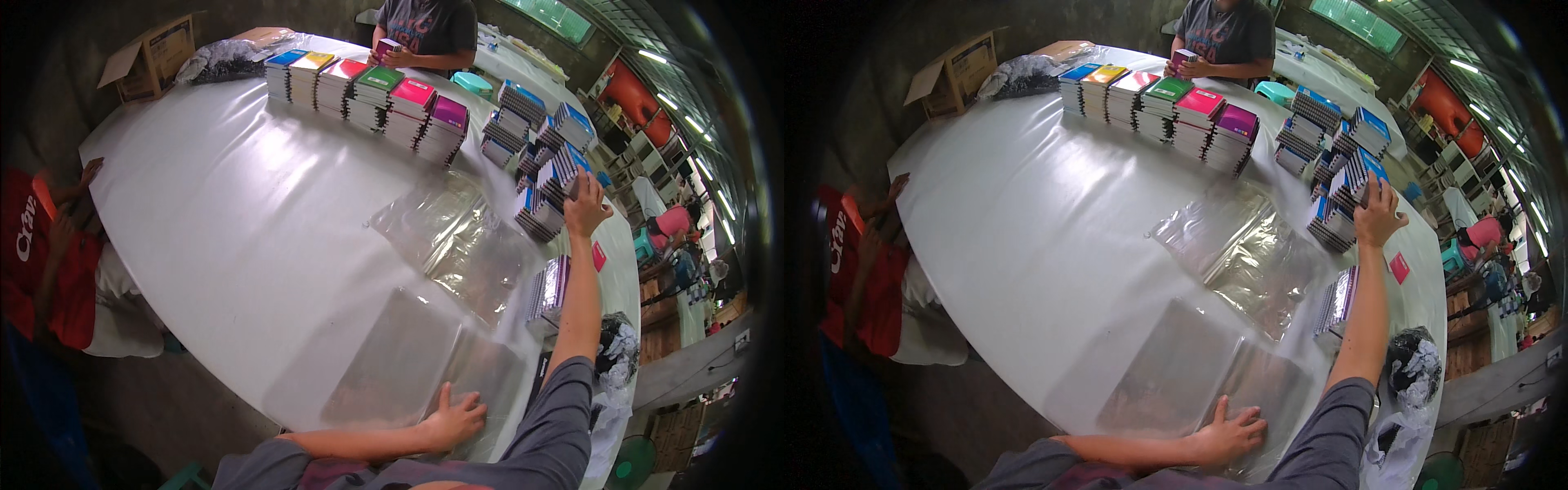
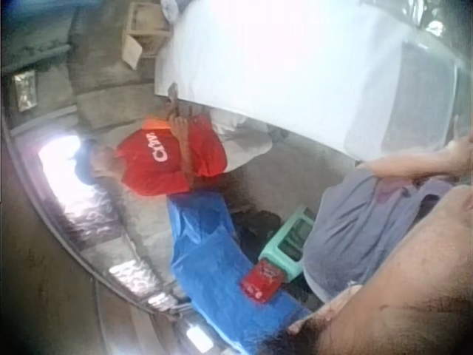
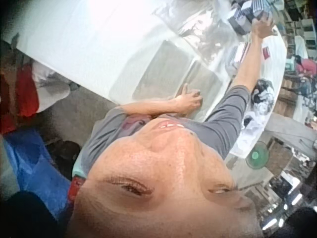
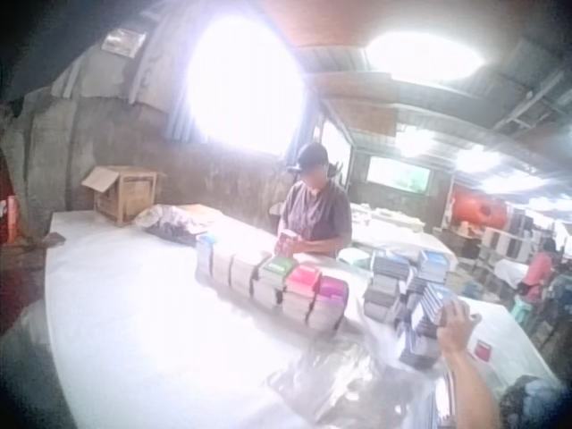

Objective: The person places stacks of spiral-bound notebooks into clear plastic bags on a white table. They smooth the bags and arrange the packaged notebooks on the table. Other people are visible in the background.

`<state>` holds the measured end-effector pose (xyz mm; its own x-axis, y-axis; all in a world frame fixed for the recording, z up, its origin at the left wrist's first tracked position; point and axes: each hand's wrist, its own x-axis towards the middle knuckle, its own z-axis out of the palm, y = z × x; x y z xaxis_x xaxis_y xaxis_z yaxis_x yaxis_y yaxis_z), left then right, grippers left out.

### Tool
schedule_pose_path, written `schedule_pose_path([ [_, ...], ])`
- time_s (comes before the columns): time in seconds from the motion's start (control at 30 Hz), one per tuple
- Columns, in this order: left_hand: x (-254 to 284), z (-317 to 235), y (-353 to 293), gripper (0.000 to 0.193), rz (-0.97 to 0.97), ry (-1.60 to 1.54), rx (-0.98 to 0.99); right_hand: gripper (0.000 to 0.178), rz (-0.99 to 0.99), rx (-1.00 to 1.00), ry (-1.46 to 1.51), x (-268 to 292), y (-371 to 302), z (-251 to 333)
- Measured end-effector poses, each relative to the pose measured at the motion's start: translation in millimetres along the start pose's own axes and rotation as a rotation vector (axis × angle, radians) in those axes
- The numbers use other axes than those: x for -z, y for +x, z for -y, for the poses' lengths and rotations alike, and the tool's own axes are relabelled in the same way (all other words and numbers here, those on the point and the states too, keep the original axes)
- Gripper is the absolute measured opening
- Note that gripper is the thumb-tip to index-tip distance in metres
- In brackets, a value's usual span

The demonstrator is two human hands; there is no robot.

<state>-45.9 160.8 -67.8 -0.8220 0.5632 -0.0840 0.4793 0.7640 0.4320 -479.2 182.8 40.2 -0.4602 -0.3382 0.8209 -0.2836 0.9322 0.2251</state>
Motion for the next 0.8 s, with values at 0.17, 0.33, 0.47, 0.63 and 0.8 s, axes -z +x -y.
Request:
schedule_pose_path([
  [0.17, 13, 0, 3, 0.085, 0.022, -0.058, 0.027, 0.07, -0.055, 0.21, 0.049, 52, -5, -19],
  [0.33, 27, 33, 14, 0.1, -0.552, -1.207, 0.039, 0.063, -0.11, 0.402, 0.122, 182, -35, -3],
  [0.47, 50, 69, -6, 0.095, -0.576, -2.143, -0.083, 0.057, -0.034, 0.57, 0.206, 282, -127, 40],
  [0.63, 80, 74, -23, 0.058, -0.546, -2.22, 0.047, 0.042, 0.179, 0.506, 0.195, 328, -229, 86],
  [0.8, 76, 84, -24, 0.072, -0.597, -1.787, -0.086, 0.105, 0.157, -0.257, 0.892, 347, -240, 62],
])
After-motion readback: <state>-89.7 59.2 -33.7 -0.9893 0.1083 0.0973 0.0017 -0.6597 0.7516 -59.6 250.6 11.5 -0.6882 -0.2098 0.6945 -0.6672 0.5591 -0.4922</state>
